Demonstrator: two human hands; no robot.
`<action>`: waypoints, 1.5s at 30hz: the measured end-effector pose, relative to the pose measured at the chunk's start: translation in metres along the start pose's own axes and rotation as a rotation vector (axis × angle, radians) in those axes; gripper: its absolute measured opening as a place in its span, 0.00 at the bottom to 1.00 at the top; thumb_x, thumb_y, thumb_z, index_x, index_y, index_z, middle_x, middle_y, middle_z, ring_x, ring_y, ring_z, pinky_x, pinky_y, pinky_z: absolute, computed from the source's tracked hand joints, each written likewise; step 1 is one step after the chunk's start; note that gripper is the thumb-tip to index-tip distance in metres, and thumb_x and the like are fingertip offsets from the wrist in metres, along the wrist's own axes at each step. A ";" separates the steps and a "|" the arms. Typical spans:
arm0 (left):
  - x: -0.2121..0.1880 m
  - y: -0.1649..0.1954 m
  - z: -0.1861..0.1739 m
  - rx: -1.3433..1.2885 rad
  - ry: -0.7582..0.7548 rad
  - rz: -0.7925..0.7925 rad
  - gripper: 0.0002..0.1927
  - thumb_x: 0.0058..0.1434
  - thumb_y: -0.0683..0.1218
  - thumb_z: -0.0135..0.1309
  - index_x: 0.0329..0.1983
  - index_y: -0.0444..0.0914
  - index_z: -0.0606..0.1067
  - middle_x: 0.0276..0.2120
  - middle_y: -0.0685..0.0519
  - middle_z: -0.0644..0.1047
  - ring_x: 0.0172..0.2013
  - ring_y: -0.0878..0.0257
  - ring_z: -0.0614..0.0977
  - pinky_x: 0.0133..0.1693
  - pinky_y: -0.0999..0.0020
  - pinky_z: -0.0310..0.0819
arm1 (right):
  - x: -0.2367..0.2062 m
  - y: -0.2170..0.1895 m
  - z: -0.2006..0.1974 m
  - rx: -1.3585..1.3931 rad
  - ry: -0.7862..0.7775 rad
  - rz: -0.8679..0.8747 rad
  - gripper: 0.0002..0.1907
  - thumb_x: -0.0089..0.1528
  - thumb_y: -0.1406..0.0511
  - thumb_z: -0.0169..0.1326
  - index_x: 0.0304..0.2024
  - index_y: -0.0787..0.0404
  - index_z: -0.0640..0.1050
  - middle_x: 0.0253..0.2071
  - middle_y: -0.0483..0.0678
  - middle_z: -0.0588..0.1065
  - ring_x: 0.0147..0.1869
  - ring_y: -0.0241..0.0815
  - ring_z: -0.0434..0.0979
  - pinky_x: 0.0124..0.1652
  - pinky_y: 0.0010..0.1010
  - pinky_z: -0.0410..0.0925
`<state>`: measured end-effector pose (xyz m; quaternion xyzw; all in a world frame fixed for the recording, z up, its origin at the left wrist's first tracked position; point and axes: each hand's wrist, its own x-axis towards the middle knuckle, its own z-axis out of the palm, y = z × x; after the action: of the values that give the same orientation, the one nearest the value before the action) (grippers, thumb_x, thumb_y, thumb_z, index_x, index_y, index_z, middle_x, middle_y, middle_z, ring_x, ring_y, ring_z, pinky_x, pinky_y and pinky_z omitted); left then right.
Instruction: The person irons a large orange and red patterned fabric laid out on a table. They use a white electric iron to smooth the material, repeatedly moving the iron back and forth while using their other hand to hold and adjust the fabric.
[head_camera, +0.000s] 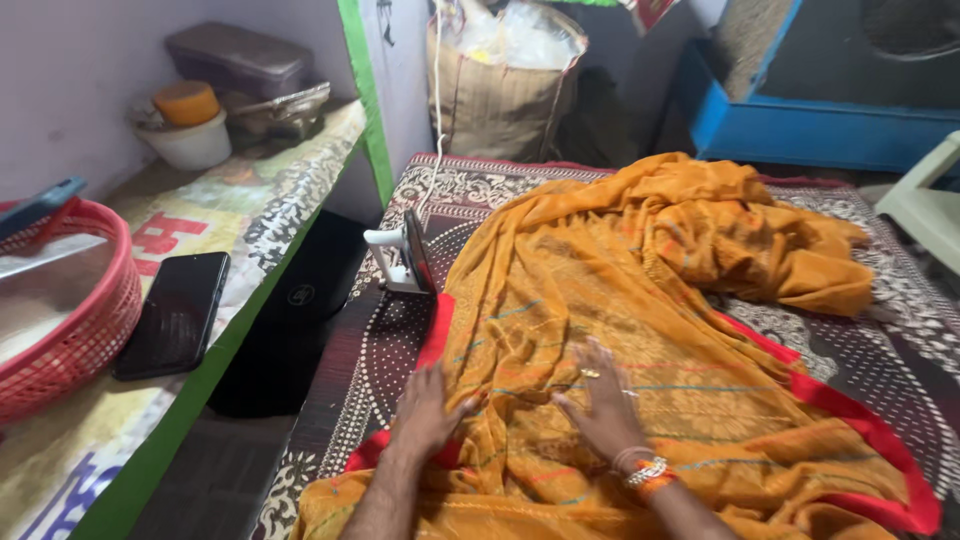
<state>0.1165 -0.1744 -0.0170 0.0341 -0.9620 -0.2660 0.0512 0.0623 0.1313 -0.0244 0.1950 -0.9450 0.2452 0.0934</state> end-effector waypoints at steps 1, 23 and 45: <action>-0.004 -0.002 -0.003 0.147 -0.157 -0.091 0.52 0.61 0.66 0.59 0.75 0.35 0.47 0.74 0.42 0.50 0.73 0.46 0.51 0.69 0.48 0.51 | -0.013 0.025 -0.018 -0.066 -0.016 0.104 0.49 0.58 0.43 0.57 0.75 0.51 0.53 0.79 0.53 0.44 0.83 0.54 0.39 0.73 0.48 0.41; -0.029 0.027 -0.022 0.112 0.379 0.253 0.38 0.62 0.54 0.58 0.70 0.33 0.61 0.66 0.40 0.68 0.68 0.47 0.67 0.69 0.49 0.60 | -0.056 0.101 -0.090 0.023 0.012 0.193 0.44 0.53 0.54 0.64 0.69 0.60 0.64 0.72 0.58 0.61 0.76 0.55 0.58 0.71 0.39 0.54; -0.029 0.018 -0.013 0.306 -0.407 -0.344 0.80 0.41 0.75 0.70 0.78 0.32 0.35 0.79 0.44 0.35 0.77 0.50 0.38 0.72 0.40 0.35 | -0.044 0.073 -0.028 -0.199 -0.306 0.405 0.69 0.51 0.27 0.44 0.77 0.58 0.37 0.81 0.50 0.31 0.83 0.48 0.25 0.72 0.45 0.31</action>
<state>0.1464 -0.1631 0.0008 0.1498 -0.9615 -0.1241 -0.1942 0.0736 0.2185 -0.0432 0.0268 -0.9873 0.1327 -0.0827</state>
